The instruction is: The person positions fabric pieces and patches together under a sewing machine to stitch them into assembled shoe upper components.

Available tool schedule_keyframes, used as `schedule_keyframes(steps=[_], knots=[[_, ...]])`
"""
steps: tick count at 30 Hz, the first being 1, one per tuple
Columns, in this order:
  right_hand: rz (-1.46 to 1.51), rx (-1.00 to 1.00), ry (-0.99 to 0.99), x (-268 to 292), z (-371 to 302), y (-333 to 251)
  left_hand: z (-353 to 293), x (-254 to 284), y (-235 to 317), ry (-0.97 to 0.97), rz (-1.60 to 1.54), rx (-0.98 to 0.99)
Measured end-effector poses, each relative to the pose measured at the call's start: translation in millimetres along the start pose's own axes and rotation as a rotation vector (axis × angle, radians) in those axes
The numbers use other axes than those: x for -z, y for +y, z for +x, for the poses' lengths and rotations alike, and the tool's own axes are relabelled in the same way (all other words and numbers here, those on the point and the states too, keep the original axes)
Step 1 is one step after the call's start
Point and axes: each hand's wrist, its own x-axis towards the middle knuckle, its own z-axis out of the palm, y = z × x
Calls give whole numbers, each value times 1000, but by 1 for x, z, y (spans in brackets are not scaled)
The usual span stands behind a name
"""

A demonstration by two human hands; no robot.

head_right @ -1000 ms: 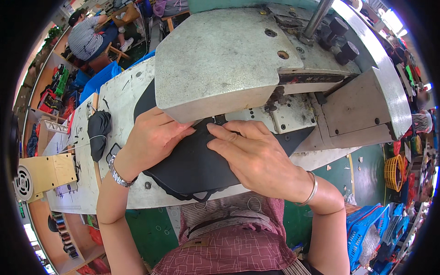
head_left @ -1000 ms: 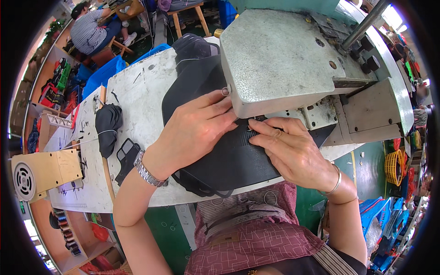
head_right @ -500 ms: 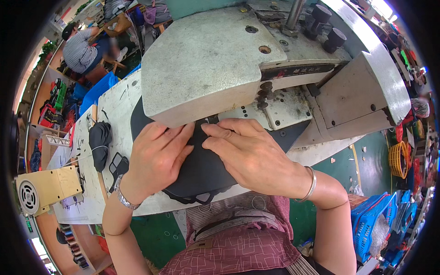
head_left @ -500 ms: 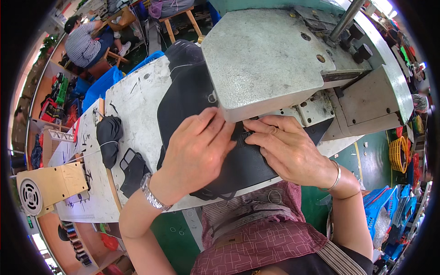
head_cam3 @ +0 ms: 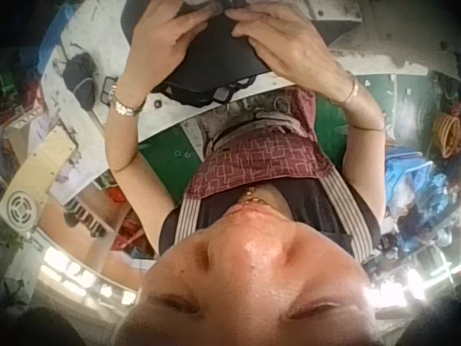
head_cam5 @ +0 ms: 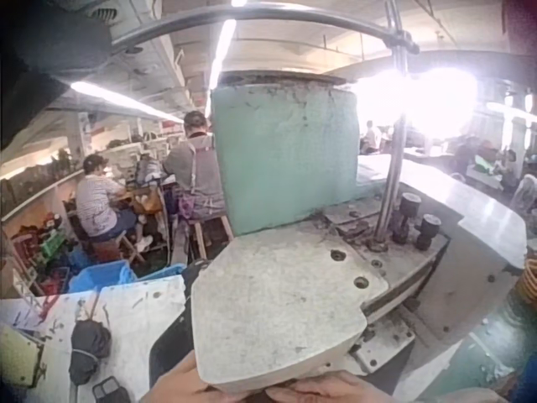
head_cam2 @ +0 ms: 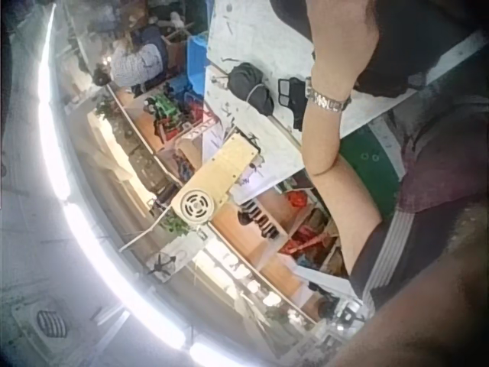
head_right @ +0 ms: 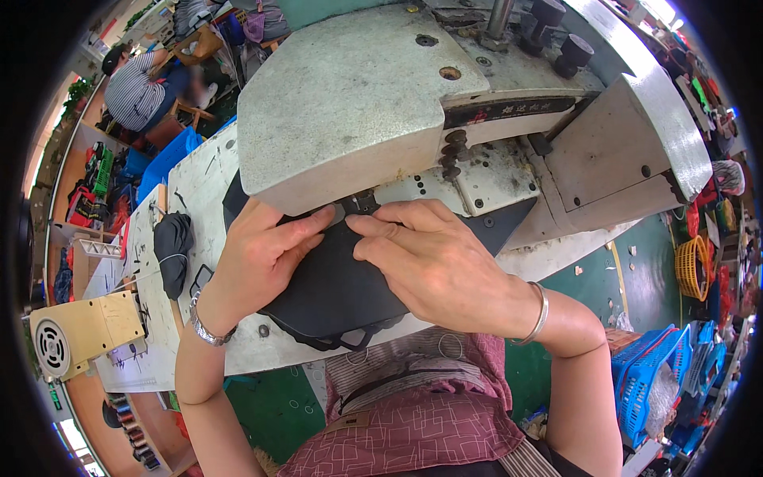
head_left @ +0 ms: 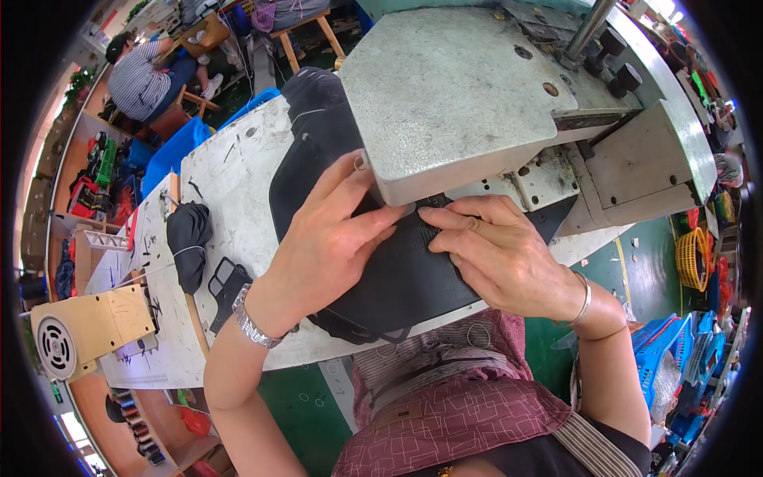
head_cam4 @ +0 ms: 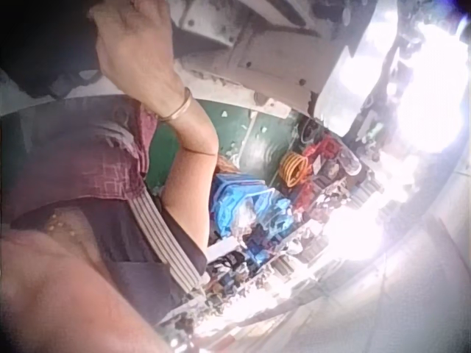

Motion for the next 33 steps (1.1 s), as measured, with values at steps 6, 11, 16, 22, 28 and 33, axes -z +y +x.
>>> schedule_keyframes(steps=[6,11,16,22,28,33], knots=[[-14,-15,-16,0,0,-1,-2,-3,0,5,-3,30],[-15,-23,-23,0,0,0,-1,-5,1,18,43,33],[-24,-32,-29,1,2,-2,-3,-6,3,12,106,52],[-14,-44,-20,1,2,-2,-2,-5,20,-8,203,105],[29,-35,28,1,0,-2,-7,-6,43,-15,316,142],[55,19,71,2,-5,1,-9,-10,45,2,326,150]])
